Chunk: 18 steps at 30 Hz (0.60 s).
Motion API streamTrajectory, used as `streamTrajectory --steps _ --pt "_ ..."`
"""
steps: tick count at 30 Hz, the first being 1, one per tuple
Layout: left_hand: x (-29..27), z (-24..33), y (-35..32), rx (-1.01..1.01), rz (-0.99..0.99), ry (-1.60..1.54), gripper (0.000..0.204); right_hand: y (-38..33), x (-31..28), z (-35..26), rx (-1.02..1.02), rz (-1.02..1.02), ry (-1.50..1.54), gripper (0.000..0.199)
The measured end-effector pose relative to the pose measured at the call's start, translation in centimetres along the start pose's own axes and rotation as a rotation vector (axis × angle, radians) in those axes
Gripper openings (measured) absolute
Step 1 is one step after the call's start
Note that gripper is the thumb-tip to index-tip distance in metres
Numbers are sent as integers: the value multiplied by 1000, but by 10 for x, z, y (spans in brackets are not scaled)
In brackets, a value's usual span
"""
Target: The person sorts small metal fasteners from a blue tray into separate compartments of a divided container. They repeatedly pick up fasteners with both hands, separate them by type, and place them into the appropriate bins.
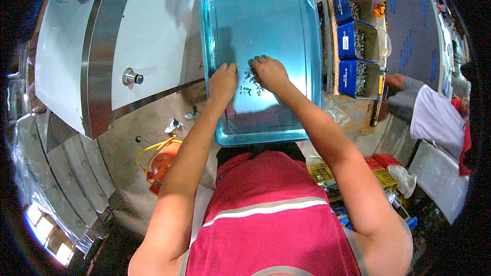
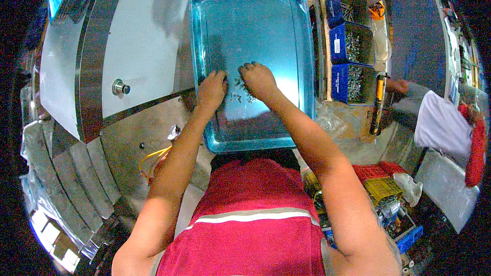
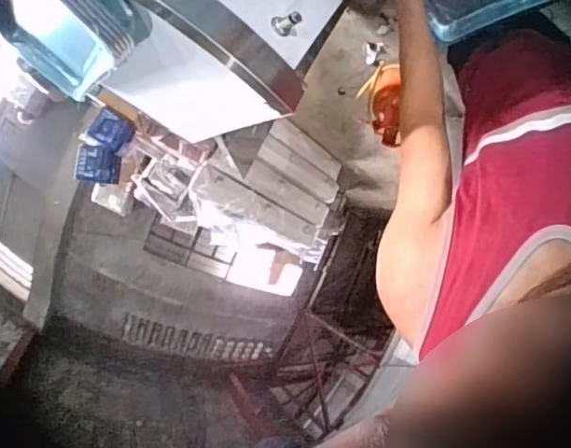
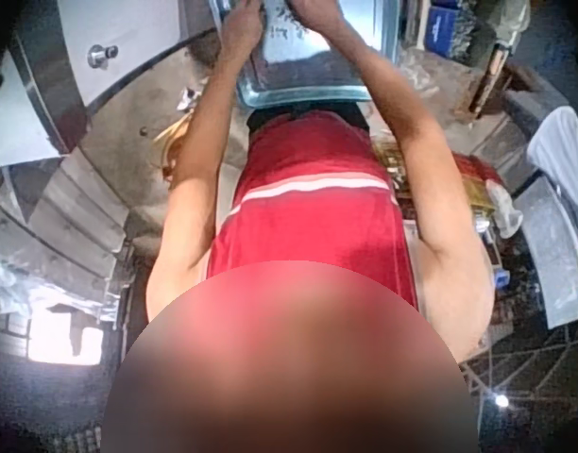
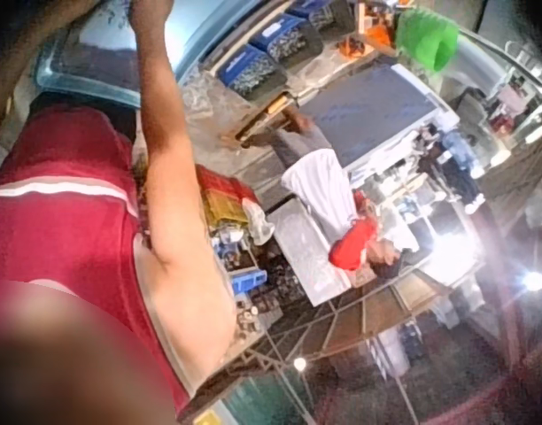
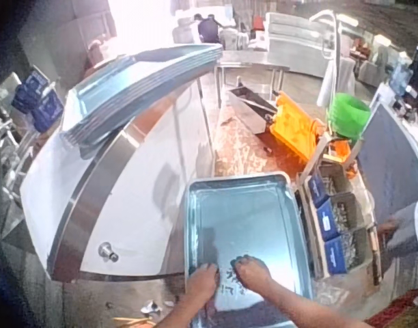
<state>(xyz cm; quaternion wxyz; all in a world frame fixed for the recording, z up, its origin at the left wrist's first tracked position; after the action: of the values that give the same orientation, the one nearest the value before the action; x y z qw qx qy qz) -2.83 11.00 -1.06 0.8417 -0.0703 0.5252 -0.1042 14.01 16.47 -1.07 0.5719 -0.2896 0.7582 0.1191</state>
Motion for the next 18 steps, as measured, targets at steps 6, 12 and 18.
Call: streamTrajectory --steps 6,12,18 --pt "15 -14 5 7 96 -53 20 1 9 -4 232 -52 16 20" --pt "29 -40 5 -423 83 -1224 20 -6 8 -9 116 42 125 14" --pt "15 -36 16 -148 195 -809 23 -12 2 13 310 34 470 26"
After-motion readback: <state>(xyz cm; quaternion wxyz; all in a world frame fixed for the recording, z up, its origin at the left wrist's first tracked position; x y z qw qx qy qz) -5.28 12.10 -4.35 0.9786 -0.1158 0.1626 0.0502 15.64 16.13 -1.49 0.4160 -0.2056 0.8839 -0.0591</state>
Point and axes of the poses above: each hand's wrist, its own y-axis towards the middle knuckle, its own x-axis out of the palm, z = x × y, the point moved 3 cm from there along y, towards the middle knuckle, and after that the axes turned 7 degrees about x, right-handed, at the moved point
